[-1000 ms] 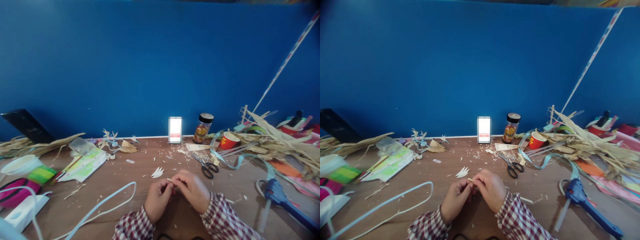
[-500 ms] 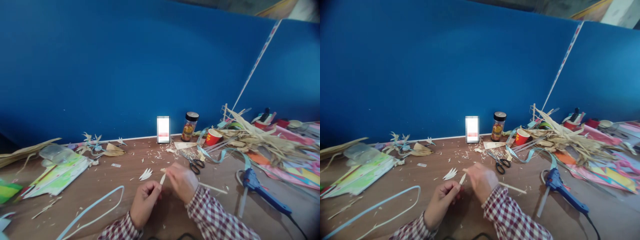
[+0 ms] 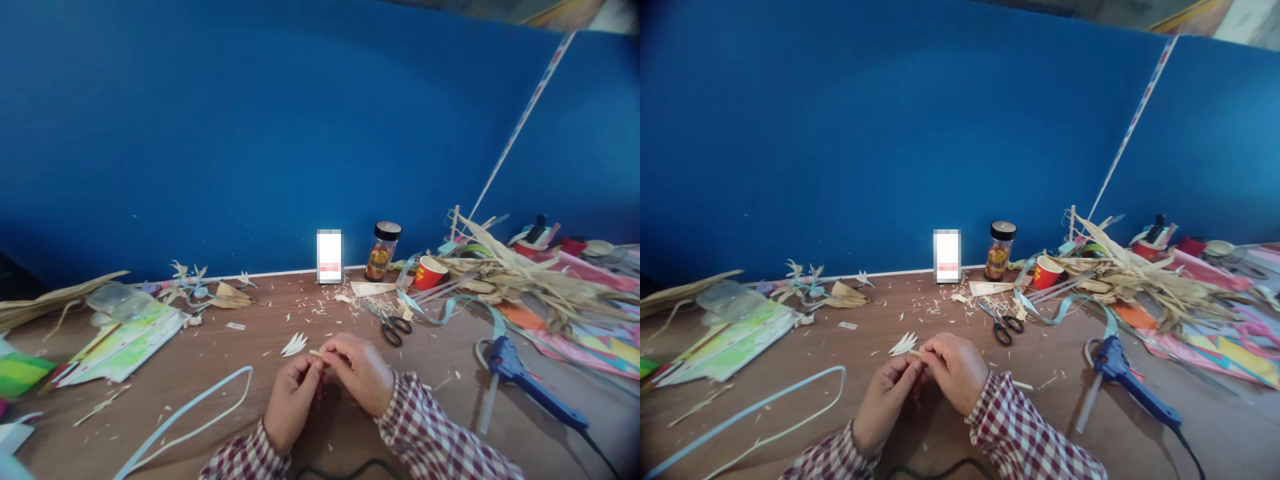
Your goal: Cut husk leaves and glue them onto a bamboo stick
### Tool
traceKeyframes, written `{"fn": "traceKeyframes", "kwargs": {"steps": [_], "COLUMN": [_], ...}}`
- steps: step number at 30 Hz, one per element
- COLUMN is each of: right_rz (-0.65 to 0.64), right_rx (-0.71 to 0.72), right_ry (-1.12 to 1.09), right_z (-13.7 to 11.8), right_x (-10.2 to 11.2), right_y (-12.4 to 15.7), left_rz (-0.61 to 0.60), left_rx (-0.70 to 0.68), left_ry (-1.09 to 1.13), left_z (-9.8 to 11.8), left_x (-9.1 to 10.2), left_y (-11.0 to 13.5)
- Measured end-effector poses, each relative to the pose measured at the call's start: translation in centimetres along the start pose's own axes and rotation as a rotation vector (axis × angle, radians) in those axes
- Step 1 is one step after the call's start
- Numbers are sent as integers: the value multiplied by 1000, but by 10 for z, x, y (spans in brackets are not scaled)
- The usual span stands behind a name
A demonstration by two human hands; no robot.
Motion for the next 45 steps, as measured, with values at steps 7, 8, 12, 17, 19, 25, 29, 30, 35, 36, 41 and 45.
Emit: {"fn": "traceKeyframes", "kwargs": {"steps": [7,8,12,17,19,25,29,30,35,36,41,45], "right_rz": [-7,-9,-24,-26,-22,31,145,191,199,157,24,88], "right_rx": [-6,-1,7,5,10,-9,-95,-105,46,69,16,-47], "right_ry": [-76,-77,-81,-72,-62,72,215,222,48,19,35,133], "right_z": [7,6,5,8,7,6,28,32,16,10,0,21], "right_x": [7,7,4,-1,-3,0,27,36,40,33,1,11], "right_y": [0,0,0,0,0,2,2,3,2,1,0,-1], "left_rz": [-52,-57,-66,-60,-58,-10,-68,-68,89,95,7,3], "left_rx": [79,76,61,34,34,31,63,69,83,68,15,49], "left_ry": [55,61,34,-54,-80,-21,16,40,117,98,-51,-77], "left_z": [-7,-7,-7,-4,-4,-1,-1,-2,-7,-5,4,2], "left_x": [-5,-5,-4,-2,-1,4,-7,-8,7,8,1,-3], "left_y": [2,2,-1,0,0,5,9,10,6,5,3,8]}}
Point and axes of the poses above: each hand's wrist, its own y-axis away from the middle knuckle, its own x-axis out of the back of the hand, z = x × y, the point moved 9 cm from there along -y, towards the middle knuckle, and after that the axes turned 10 degrees about -z, right-handed, at the moved point
